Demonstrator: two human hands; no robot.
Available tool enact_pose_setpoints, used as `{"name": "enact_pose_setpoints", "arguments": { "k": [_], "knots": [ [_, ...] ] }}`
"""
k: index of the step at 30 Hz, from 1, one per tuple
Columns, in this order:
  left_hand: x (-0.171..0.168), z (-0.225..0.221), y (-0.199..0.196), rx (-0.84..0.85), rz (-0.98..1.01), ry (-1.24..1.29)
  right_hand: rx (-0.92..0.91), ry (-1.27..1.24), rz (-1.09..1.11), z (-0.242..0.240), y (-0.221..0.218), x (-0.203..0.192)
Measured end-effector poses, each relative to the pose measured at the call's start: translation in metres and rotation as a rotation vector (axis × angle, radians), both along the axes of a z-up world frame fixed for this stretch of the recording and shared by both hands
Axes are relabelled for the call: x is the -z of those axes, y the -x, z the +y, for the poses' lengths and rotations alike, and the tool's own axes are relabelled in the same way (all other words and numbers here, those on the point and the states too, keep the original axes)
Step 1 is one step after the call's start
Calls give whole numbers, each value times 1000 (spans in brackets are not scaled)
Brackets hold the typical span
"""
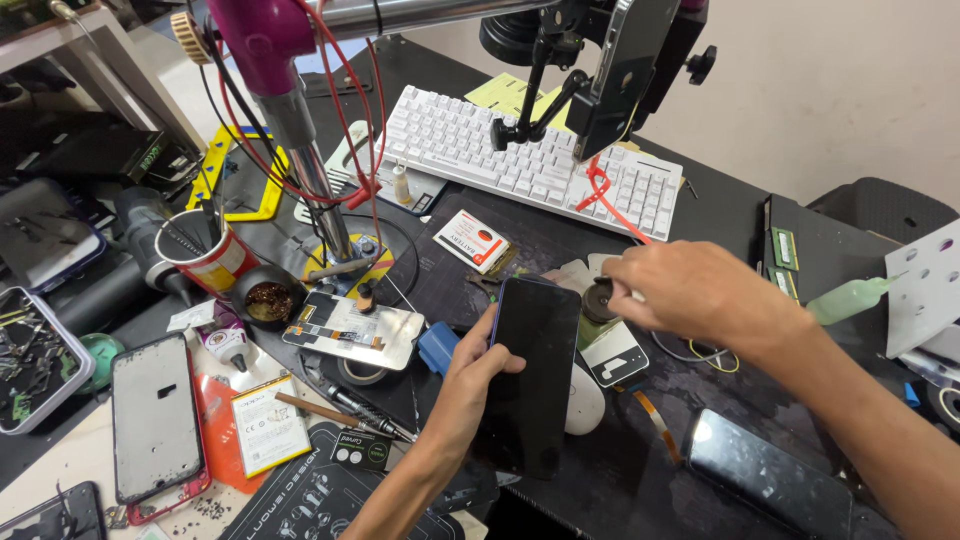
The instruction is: The person cleans a phone screen with a cloth, removes the back cover of a mobile phone using a pry tool and their hands, and then handles internal components such as a battery and circuitry.
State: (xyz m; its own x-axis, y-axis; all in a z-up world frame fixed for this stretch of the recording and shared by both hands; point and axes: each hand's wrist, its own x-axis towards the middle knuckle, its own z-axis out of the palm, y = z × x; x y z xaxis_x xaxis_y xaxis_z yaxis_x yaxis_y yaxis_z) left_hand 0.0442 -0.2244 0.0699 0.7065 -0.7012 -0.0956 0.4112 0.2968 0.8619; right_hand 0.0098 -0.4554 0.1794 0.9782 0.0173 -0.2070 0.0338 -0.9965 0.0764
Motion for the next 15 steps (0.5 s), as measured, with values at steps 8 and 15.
{"name": "enact_pose_setpoints", "arguments": {
  "k": [8,15],
  "knots": [
    [-4,2,-2,-12,-5,35,76,-523,-385,-22,19,12],
    [4,1,0,-57,79,21,105,-638,-442,-7,43,46]
  ]
}}
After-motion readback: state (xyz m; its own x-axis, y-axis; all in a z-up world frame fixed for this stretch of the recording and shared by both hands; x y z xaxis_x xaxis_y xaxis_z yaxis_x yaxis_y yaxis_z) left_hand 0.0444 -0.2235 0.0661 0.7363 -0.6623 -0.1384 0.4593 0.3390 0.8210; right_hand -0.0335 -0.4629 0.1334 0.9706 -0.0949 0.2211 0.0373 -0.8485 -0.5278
